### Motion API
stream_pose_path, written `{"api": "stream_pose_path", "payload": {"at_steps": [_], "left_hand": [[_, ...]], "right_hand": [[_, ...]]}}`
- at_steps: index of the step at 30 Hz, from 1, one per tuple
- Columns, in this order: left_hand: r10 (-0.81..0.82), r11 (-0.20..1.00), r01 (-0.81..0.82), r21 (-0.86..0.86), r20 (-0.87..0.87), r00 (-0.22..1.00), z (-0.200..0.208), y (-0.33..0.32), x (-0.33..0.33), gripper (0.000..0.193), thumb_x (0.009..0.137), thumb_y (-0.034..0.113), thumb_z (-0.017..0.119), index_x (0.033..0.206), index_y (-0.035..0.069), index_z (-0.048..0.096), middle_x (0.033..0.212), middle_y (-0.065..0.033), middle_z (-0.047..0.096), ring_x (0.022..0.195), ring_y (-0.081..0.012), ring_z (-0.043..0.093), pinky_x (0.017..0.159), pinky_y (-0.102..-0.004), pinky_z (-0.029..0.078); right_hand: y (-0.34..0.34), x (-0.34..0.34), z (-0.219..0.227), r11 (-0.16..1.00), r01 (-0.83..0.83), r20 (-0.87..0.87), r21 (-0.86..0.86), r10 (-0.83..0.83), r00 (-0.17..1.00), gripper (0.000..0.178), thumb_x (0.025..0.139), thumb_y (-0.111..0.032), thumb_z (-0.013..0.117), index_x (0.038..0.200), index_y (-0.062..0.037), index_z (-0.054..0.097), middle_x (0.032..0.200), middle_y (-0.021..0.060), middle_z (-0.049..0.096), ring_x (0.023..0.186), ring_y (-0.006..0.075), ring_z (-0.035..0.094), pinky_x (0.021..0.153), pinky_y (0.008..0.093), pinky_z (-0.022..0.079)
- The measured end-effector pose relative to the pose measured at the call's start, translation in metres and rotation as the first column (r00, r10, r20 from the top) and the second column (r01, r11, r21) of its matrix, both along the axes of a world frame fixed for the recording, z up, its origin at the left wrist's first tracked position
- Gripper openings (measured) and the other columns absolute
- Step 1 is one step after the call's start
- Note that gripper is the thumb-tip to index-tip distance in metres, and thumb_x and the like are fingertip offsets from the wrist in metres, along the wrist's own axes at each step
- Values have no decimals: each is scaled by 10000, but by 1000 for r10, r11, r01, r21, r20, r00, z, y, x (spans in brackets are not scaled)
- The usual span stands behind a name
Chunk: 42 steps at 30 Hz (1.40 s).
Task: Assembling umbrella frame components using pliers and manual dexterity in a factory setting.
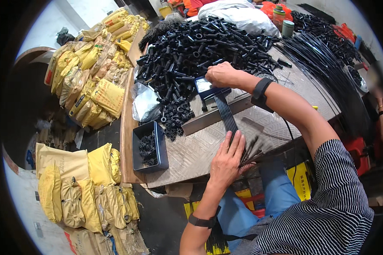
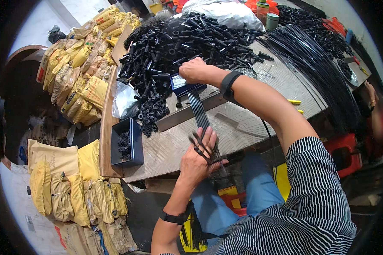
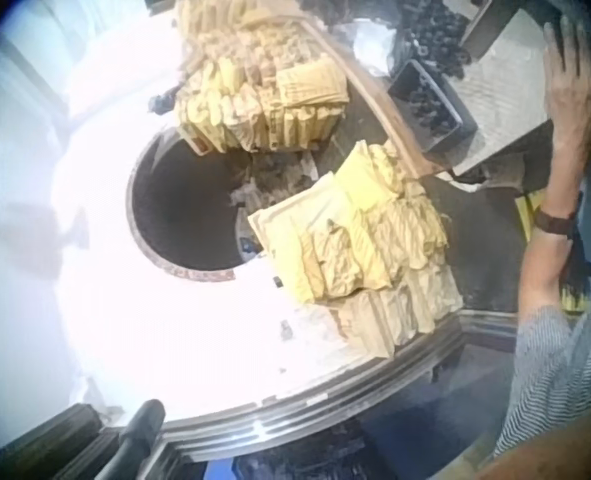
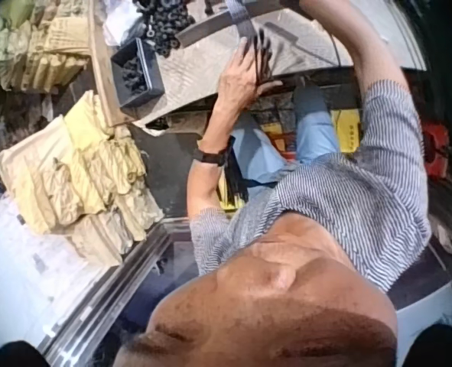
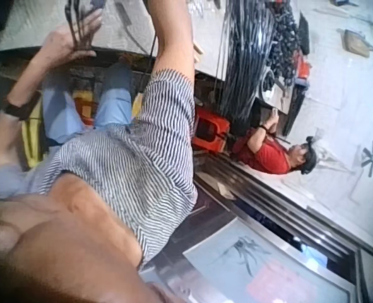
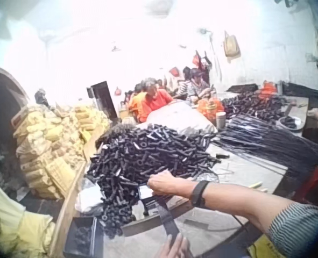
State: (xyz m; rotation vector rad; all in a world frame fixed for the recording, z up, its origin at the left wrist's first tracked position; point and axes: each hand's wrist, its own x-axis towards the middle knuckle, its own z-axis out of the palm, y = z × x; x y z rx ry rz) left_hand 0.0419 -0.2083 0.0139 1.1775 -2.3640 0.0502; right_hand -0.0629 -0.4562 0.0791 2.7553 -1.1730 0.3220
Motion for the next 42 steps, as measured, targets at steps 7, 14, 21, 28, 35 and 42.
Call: {"api": "stream_pose_path", "payload": {"at_steps": [7,14,21,28,35,42], "left_hand": [[35,998,-31,-60,64,997,-3,2,0,502,756,50,475,1255,28,424,1330,-100,395,1209,-313,398,938,-373,401],[48,997,-44,-71,62,997,-7,1,-2,746,642,429,684,1226,28,452,1294,-124,427,1197,-331,397,943,-358,401],[-49,999,48,-9,-124,991,26,7,-1,871,652,509,656,1325,55,340,1383,-128,316,1298,-283,256,1035,-461,203],[13,770,589,246,-929,371,131,42,-16,505,748,37,667,1209,-26,470,1093,-177,581,1017,-210,564,854,-289,455],[0,865,438,245,-873,488,141,49,-15,249,798,-21,597,1045,-46,593,968,-137,627,855,-192,628,759,-245,494],[-31,888,414,201,-872,489,139,47,-14,242,798,-30,594,1039,-34,603,925,-125,638,830,-162,625,730,-222,485]], "right_hand": [[-4,2,7,991,-129,129,35,124,984,131,665,-140,561,723,-49,637,751,149,632,730,321,625,608,398,490],[54,-32,28,963,-184,614,195,26,789,61,850,-48,429,878,-10,466,889,123,559,653,238,612,588,332,492],[249,-129,70,832,-472,832,292,22,554,191,844,-4,446,1032,3,476,743,58,570,543,77,531,455,210,419],[300,-121,88,896,-176,615,-407,412,673,106,721,-30,647,814,-40,599,763,61,550,580,163,550,506,257,437],[281,-96,70,910,-27,657,-415,320,682,222,714,-59,604,903,-169,640,800,26,536,562,151,563,434,267,440],[278,-93,61,947,-317,917,-49,169,363,313,770,24,574,1002,-171,655,719,52,526,669,173,538,563,280,450]]}}
